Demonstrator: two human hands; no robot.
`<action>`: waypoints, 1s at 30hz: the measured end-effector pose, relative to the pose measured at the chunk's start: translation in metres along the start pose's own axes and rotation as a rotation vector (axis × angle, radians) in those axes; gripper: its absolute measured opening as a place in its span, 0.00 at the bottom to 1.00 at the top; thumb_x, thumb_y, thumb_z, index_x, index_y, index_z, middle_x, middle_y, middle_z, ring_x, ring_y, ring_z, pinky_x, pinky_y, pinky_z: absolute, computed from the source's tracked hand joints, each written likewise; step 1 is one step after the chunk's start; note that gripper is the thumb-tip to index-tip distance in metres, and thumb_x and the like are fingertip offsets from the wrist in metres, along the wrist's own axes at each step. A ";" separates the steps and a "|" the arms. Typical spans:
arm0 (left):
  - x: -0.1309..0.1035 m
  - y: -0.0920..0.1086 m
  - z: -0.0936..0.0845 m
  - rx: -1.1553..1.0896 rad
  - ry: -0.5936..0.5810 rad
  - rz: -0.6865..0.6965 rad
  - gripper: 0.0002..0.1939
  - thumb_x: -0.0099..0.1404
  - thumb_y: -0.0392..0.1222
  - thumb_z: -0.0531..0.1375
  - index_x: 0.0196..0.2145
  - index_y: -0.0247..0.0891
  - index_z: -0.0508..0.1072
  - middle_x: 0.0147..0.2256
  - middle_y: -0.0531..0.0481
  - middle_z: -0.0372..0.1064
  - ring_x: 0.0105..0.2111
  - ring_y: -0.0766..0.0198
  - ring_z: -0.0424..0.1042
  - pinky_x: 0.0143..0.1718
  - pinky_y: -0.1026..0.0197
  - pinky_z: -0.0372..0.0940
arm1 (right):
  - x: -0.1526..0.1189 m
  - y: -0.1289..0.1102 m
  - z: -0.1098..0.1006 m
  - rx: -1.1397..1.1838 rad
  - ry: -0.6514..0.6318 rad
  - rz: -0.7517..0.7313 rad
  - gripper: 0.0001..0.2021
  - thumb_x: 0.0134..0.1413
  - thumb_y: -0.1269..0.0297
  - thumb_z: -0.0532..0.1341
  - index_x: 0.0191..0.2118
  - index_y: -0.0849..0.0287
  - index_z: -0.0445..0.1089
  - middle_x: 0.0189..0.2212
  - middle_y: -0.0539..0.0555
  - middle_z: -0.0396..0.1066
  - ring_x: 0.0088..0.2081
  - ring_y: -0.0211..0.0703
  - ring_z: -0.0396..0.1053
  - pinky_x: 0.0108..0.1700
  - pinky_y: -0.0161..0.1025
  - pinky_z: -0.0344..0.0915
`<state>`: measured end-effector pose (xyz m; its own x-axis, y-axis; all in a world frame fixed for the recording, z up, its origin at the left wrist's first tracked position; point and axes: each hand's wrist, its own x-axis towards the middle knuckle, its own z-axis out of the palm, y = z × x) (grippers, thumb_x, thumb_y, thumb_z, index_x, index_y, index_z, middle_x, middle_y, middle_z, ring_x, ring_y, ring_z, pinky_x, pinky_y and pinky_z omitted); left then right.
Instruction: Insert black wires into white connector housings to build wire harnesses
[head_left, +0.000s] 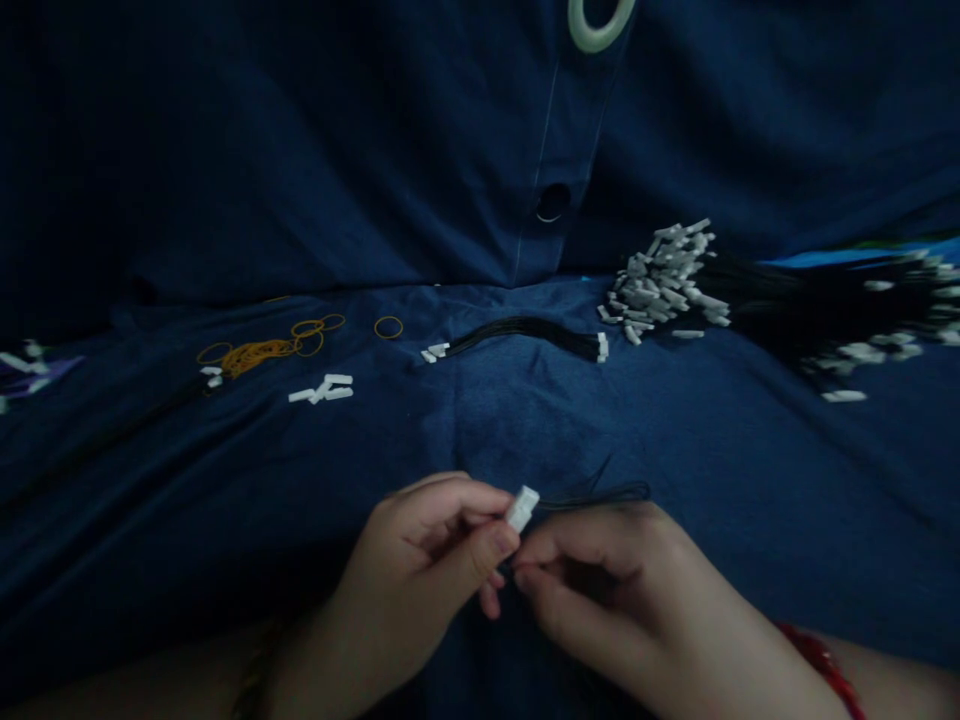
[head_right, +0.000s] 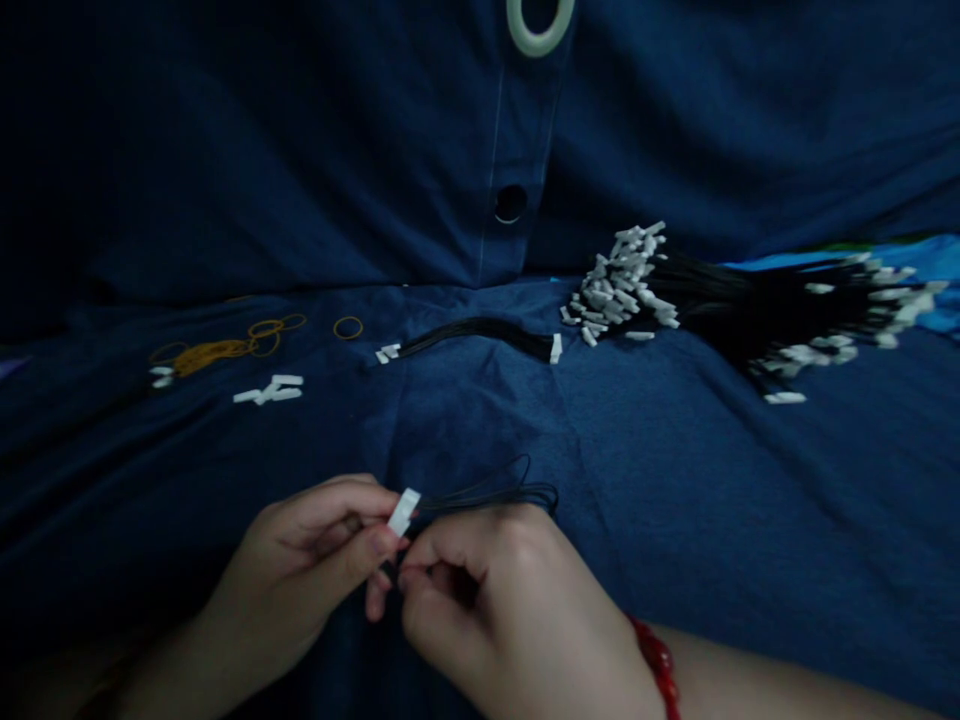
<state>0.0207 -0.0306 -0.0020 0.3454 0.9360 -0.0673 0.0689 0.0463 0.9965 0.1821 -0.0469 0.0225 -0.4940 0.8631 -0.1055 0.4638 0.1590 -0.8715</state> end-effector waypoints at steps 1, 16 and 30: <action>0.000 0.000 0.000 0.008 0.001 -0.005 0.04 0.55 0.37 0.60 0.29 0.38 0.74 0.22 0.54 0.67 0.16 0.72 0.66 0.16 0.72 0.61 | 0.000 0.000 0.000 -0.031 0.007 -0.009 0.12 0.51 0.76 0.52 0.29 0.57 0.71 0.23 0.44 0.68 0.24 0.29 0.64 0.28 0.26 0.56; 0.003 0.004 0.007 -0.097 0.020 -0.201 0.04 0.55 0.36 0.59 0.28 0.35 0.73 0.21 0.53 0.69 0.15 0.73 0.63 0.15 0.73 0.59 | -0.007 -0.004 -0.003 -0.487 0.132 0.037 0.07 0.45 0.71 0.53 0.28 0.57 0.68 0.26 0.48 0.69 0.24 0.34 0.64 0.27 0.32 0.53; 0.010 0.002 0.002 -0.132 0.169 -0.251 0.11 0.56 0.42 0.59 0.33 0.32 0.71 0.24 0.51 0.69 0.17 0.73 0.63 0.16 0.72 0.57 | -0.009 -0.008 -0.042 0.085 -0.308 0.199 0.20 0.33 0.80 0.55 0.38 0.59 0.59 0.25 0.44 0.63 0.24 0.28 0.58 0.23 0.22 0.53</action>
<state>0.0265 -0.0216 -0.0012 0.1722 0.9337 -0.3140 0.0067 0.3177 0.9482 0.2139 -0.0362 0.0509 -0.6045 0.6861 -0.4047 0.5165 -0.0492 -0.8549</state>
